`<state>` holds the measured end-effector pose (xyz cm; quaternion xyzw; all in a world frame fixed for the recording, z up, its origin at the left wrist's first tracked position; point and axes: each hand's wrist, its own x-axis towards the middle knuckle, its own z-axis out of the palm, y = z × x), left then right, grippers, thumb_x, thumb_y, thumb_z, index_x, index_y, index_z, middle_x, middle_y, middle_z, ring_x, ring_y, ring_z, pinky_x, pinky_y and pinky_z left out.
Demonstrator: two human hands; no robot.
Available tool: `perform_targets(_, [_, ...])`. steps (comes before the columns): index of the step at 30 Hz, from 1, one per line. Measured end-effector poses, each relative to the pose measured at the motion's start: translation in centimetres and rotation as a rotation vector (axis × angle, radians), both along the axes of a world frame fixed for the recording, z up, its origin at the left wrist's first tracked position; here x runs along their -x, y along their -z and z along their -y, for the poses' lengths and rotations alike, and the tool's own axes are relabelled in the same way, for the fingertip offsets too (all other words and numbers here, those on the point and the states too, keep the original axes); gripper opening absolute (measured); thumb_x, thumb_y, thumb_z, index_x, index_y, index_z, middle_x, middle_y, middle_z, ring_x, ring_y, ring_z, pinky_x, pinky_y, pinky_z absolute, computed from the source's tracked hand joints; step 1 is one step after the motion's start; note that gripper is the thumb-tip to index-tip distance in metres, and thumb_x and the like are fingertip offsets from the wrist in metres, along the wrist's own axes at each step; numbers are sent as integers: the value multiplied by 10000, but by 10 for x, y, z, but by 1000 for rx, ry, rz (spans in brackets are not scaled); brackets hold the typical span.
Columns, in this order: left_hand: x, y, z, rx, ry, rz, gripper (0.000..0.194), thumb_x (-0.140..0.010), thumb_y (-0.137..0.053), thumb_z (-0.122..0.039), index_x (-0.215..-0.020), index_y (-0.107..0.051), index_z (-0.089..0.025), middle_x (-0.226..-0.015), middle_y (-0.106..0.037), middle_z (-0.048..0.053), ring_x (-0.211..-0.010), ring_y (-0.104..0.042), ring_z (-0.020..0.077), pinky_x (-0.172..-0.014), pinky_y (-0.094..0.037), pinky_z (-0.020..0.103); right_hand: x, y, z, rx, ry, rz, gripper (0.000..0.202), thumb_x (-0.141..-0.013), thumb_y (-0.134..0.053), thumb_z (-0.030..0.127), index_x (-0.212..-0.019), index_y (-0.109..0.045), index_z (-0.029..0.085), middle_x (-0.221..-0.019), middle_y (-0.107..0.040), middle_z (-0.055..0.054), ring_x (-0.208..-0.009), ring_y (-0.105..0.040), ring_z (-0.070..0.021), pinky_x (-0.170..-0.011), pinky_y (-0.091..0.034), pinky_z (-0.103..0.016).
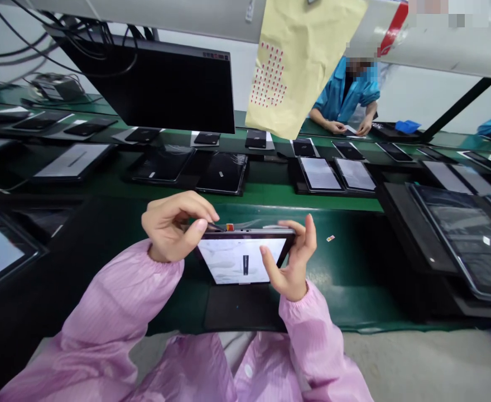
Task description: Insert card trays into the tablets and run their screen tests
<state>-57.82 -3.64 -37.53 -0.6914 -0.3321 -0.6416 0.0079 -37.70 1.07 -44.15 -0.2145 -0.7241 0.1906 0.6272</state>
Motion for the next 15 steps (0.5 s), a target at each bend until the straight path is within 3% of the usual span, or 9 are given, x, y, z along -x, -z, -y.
perform_targets(2, [0, 0, 1, -3, -6, -3, 86, -763, -576, -95, -715, -600, -163, -651, -651, 5, -576, -619, 98, -466, -465, 176, -6, -18, 1, -107, 86, -9, 807, -760, -679, 207, -1463, -291, 281, -1234, -468, -108, -1133, -521, -263, -912, -499, -472])
perform_targets(4, [1, 0, 1, -37, -29, -18, 81, -760, -583, -104, -710, -598, -166, -685, -669, 13, -589, -626, 101, -476, -475, 183, -11, -46, 2, -247, 141, 93, 561, -751, -701, 201, -1275, -502, 233, -1135, -527, -95, -1070, -543, -259, -863, -501, -429])
perform_targets(6, [2, 1, 1, -96, -50, -68, 65, -747, -605, -109, -721, -605, -169, -750, -696, 26, -619, -644, 111, -501, -498, 197, -12, -78, 1, -317, 37, 398, 228, -814, -656, 184, -1029, -585, 206, -919, -588, -55, -847, -580, -192, -728, -497, -332])
perform_targets(8, [4, 1, 1, -142, -38, -132, 71, -738, -625, -110, -747, -614, -180, -757, -701, 23, -633, -656, 121, -516, -514, 207, -7, -105, -4, -302, -160, 730, 19, -902, -566, 217, -903, -573, 200, -783, -604, -32, -695, -558, -144, -625, -455, -275])
perform_targets(11, [6, 1, 2, -132, 15, -166, 85, -760, -608, -116, -767, -610, -201, -666, -668, -1, -604, -654, 125, -504, -512, 211, 5, -128, -17, -233, -364, 975, 175, -956, -500, 325, -867, -566, 189, -730, -600, -12, -624, -532, -111, -561, -390, -239])
perform_targets(15, [6, 1, 5, -45, 7, -166, 83, -787, -570, -123, -780, -595, -202, -655, -657, -2, -591, -640, 125, -503, -498, 222, 17, -132, -28, -213, -492, 1071, 139, -957, -490, 282, -889, -563, 186, -704, -585, 26, -560, -471, -76, -532, -320, -216])
